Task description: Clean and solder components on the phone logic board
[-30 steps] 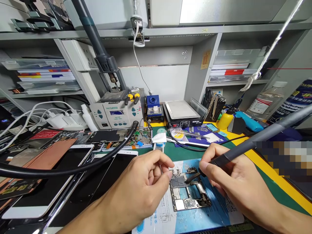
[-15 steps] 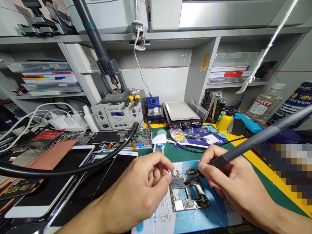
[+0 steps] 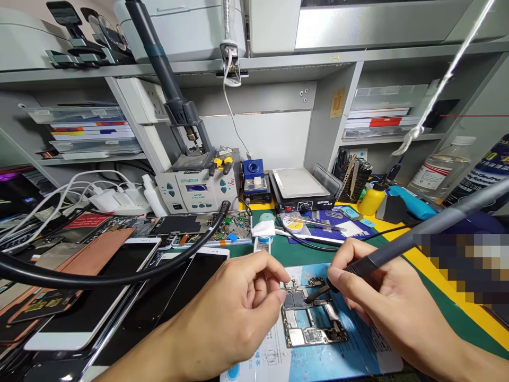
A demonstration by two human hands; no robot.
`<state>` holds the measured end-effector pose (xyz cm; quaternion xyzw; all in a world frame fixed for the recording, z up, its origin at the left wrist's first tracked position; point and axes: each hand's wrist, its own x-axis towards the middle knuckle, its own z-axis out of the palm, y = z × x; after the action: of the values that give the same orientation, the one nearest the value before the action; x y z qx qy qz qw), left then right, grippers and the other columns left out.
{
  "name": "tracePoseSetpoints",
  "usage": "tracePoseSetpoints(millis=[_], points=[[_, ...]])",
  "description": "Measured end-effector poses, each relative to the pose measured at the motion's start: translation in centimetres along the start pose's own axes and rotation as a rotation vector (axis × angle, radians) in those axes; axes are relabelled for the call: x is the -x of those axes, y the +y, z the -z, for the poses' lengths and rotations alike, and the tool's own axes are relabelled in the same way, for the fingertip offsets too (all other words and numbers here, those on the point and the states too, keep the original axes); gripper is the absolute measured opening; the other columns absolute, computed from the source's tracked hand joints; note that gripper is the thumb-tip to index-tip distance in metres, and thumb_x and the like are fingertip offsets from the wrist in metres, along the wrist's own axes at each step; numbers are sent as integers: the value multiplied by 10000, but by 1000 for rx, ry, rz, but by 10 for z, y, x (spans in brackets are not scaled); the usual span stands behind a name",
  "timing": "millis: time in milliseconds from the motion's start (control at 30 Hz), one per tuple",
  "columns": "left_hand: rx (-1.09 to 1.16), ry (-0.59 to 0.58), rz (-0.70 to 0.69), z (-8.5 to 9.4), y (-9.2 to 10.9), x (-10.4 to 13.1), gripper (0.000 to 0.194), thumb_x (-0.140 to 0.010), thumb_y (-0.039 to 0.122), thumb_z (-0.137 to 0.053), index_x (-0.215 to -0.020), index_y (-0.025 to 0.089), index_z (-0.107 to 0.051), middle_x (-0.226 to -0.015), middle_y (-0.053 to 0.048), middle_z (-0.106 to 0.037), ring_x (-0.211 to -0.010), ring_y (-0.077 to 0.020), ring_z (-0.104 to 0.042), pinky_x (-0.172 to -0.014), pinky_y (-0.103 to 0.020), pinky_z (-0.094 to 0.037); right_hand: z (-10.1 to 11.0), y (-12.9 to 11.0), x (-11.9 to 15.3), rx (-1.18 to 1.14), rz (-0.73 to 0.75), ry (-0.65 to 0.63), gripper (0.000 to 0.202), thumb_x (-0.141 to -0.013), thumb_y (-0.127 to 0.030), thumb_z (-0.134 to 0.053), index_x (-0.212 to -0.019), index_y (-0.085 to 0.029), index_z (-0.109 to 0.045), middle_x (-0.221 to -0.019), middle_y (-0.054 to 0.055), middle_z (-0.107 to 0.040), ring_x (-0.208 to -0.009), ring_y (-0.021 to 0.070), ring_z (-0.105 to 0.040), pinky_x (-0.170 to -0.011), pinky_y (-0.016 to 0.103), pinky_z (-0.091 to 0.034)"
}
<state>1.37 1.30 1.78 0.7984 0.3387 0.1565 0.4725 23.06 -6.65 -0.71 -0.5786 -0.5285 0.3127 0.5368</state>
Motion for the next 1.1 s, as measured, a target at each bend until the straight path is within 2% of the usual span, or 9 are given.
tracePoseSetpoints(millis=[167, 300, 567, 1100], points=[[23, -13, 19, 1, 3, 1, 184, -936, 369, -609, -1013, 206, -649, -782, 26, -507, -691, -138, -434, -591, -249, -381, -6, -15, 5, 15, -140, 87, 273, -805, -410, -705, -658, -230, -562, -531, -90, -405, -483, 86, -331, -445, 217, -269], [29, -20, 4, 0, 3, 1, 168, -929, 340, -621, -1029, 209, -651, -762, 39, -486, -686, -135, -420, -602, -250, -378, -8, -19, 6, 21, -174, 97, 269, -788, -430, -696, -663, -232, -564, -520, -95, -382, -488, 90, -317, -456, 227, -250], [18, -21, 3, -2, -2, 1, 144, -942, 321, -611, -1035, 217, -647, -745, 53, -461, -679, -130, -414, -611, -250, -380, -8, -18, 4, 16, -158, 93, 278, -775, -424, -708, -644, -230, -557, -536, -87, -404, -487, 89, -334, -456, 230, -268], [48, -47, 5, 0, 2, 0, 156, -944, 292, -605, -1059, 190, -629, -791, 38, -493, -707, -125, -422, -617, -252, -369, -4, -16, 3, 44, -131, 74, 291, -811, -428, -699, -645, -236, -558, -483, -79, -435, -473, 108, -349, -465, 245, -297]])
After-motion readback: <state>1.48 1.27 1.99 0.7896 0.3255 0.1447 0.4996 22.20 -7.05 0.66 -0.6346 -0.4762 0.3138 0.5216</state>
